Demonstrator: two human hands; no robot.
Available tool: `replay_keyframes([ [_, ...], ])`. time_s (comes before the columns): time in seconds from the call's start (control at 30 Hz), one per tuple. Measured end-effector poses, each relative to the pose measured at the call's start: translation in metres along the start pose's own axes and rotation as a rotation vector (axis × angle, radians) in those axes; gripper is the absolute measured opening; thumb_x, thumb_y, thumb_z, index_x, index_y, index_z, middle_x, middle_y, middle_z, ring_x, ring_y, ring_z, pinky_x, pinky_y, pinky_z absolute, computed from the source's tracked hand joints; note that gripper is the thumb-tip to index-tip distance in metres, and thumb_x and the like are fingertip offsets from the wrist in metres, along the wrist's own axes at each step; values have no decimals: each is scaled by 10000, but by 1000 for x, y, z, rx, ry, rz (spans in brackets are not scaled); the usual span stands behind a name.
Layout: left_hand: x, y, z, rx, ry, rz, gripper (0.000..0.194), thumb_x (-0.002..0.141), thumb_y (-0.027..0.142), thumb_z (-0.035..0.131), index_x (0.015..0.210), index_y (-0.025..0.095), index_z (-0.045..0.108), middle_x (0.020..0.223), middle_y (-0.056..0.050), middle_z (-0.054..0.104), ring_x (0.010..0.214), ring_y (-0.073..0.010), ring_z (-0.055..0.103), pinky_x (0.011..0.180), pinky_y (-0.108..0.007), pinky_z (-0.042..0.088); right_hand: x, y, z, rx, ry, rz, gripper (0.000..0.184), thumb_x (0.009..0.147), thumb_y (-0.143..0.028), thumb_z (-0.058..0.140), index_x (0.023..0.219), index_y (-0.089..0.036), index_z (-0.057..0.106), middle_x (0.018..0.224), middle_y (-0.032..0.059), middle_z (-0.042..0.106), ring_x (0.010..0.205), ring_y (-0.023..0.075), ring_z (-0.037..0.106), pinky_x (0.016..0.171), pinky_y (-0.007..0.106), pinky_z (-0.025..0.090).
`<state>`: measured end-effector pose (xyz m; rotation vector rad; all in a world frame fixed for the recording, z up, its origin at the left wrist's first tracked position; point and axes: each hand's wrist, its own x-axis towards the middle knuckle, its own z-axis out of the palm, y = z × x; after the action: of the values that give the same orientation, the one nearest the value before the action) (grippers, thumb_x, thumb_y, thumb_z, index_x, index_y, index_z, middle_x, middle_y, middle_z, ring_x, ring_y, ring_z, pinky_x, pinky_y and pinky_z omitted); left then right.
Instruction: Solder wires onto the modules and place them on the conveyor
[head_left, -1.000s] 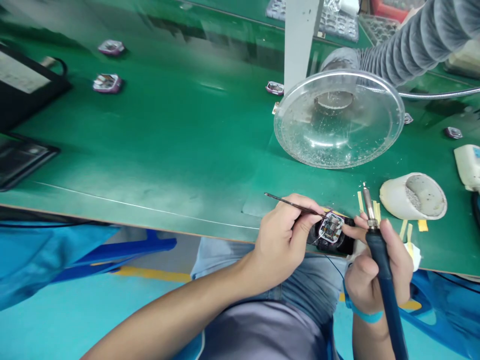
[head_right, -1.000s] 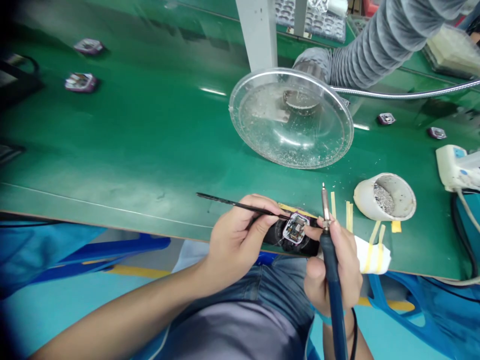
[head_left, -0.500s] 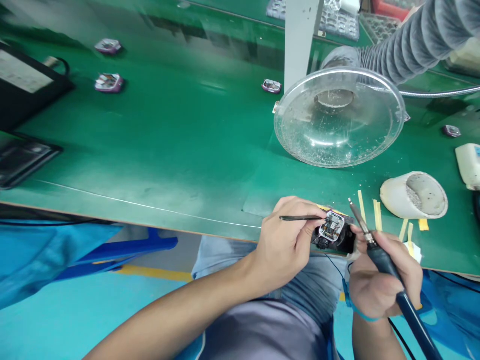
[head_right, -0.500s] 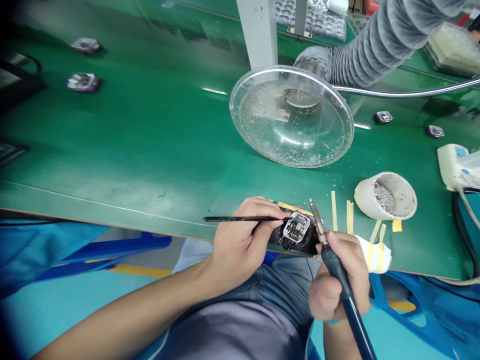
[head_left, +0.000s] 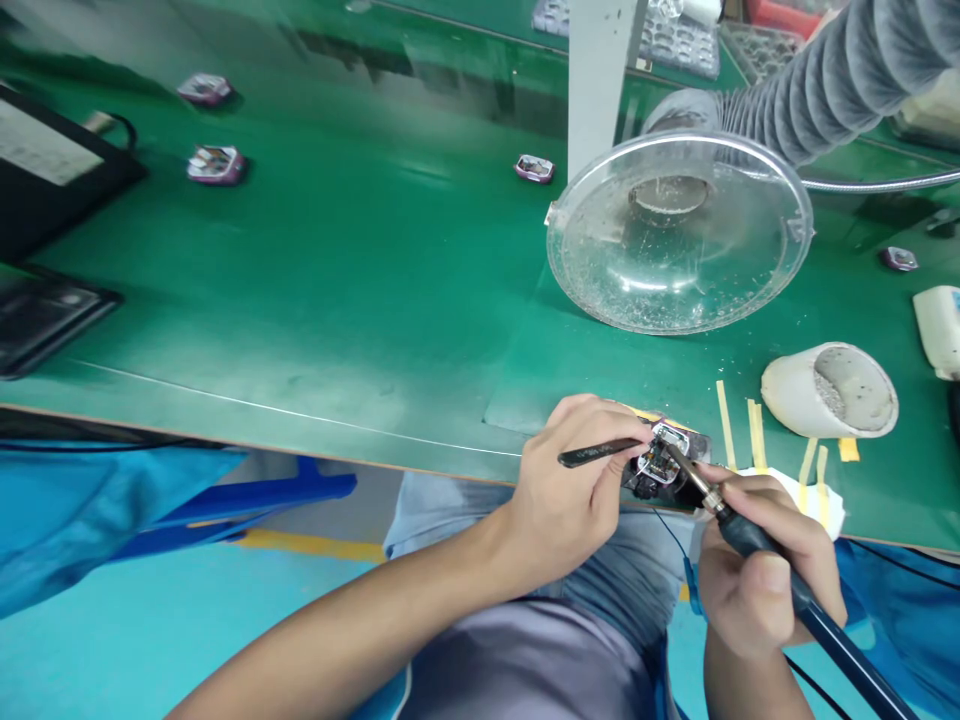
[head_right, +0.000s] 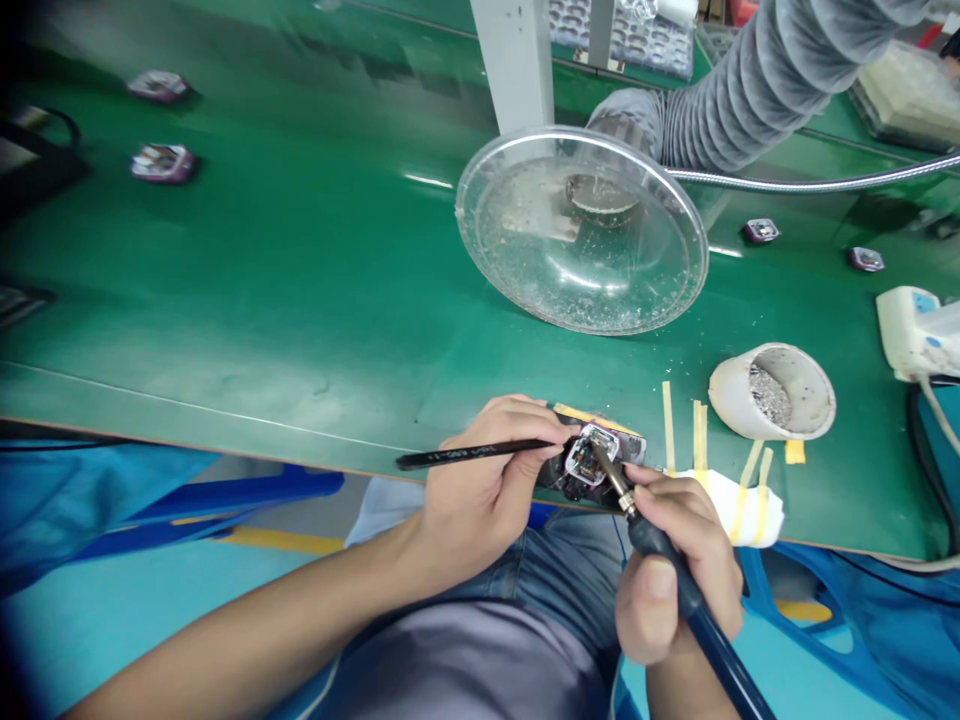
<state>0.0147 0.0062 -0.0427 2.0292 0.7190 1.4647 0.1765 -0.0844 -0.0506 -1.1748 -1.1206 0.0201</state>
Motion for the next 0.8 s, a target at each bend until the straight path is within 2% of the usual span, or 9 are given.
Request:
replay_keyframes([
  [0.33,1,2,-1,18,-3,-15,303,1083,0,624,1238,241,722,1109,-56,895,1028,-213,865,986,-392,686,0,0,-1,4,-20,3,254,1085,-381,723,1103,-160,848,893,64,786,886,317,834,741,461,640],
  [0.53,1,3,-2,28,-10,-12,298,1081,-1,621,1234,233,726,1113,-58,892,1023,-207,860,1001,-386,687,5,0,-3,64,-31,0,317,1139,-429,714,1188,-146,847,948,83,814,862,276,807,739,437,663],
  [0.8,3,7,-5,7,14,-76,185,1140,92,637,1245,225,711,1127,-74,879,1048,-209,849,965,-358,689,8,1,0,81,-12,-38,307,1173,-398,691,1235,-139,843,947,81,798,873,257,786,714,406,673],
])
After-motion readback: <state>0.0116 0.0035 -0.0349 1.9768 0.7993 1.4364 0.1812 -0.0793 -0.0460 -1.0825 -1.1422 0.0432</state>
